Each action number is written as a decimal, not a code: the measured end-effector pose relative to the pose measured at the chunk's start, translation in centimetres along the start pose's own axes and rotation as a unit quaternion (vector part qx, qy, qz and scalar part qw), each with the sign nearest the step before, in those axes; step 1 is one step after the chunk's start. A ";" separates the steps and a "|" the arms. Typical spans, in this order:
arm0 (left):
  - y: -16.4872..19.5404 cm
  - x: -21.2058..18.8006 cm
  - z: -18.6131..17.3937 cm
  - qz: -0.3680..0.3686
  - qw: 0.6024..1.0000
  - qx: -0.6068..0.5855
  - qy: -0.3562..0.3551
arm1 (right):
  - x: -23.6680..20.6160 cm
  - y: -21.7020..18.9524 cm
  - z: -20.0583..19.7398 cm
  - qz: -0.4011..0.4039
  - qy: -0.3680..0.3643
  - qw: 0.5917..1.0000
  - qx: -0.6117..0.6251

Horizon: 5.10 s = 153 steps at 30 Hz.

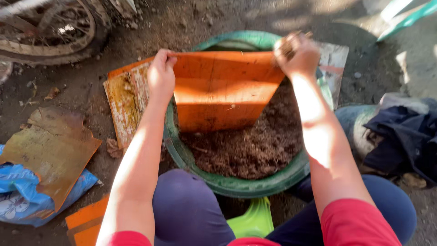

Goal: The person scrubs several orange rectangular plates with a clump of fibrous material taken from a green basin. They wipe both sides of each plate, then place the cleaned plates into a stack on the ground. The person repeats this process for multiple plates throughout the clip.

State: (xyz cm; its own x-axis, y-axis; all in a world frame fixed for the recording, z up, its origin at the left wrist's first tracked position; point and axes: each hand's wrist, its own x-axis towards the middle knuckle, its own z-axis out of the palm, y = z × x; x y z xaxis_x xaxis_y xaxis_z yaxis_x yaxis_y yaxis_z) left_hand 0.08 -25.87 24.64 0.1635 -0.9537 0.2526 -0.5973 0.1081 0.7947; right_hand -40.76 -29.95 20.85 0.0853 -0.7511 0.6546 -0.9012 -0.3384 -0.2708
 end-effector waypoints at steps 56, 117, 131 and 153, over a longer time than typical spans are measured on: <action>1.2 -2.4 -1.2 -0.067 0.972 -0.206 -0.095 | -4.0 -4.8 11.2 0.415 0.088 0.811 0.403; -23.1 -9.7 -4.6 -0.378 0.904 -0.195 0.049 | -30.6 -5.5 4.6 0.435 -0.467 0.769 -0.030; -23.2 -21.1 -1.3 -0.313 0.929 -0.167 0.109 | -20.4 -32.5 8.5 0.201 -0.480 0.836 0.174; -23.6 -22.6 2.9 -0.296 0.949 -0.100 0.038 | -18.8 -15.7 23.2 0.401 -0.365 0.840 0.025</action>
State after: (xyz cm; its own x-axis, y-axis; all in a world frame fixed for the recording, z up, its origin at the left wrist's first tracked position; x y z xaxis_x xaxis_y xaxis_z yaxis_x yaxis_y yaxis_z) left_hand 8.22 -7.62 -1.41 0.4843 -0.8420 -0.2377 -0.2235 -0.3817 0.8968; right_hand -18.39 -23.66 -3.52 -0.2872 -0.8902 -0.3536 -0.7760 0.4327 -0.4589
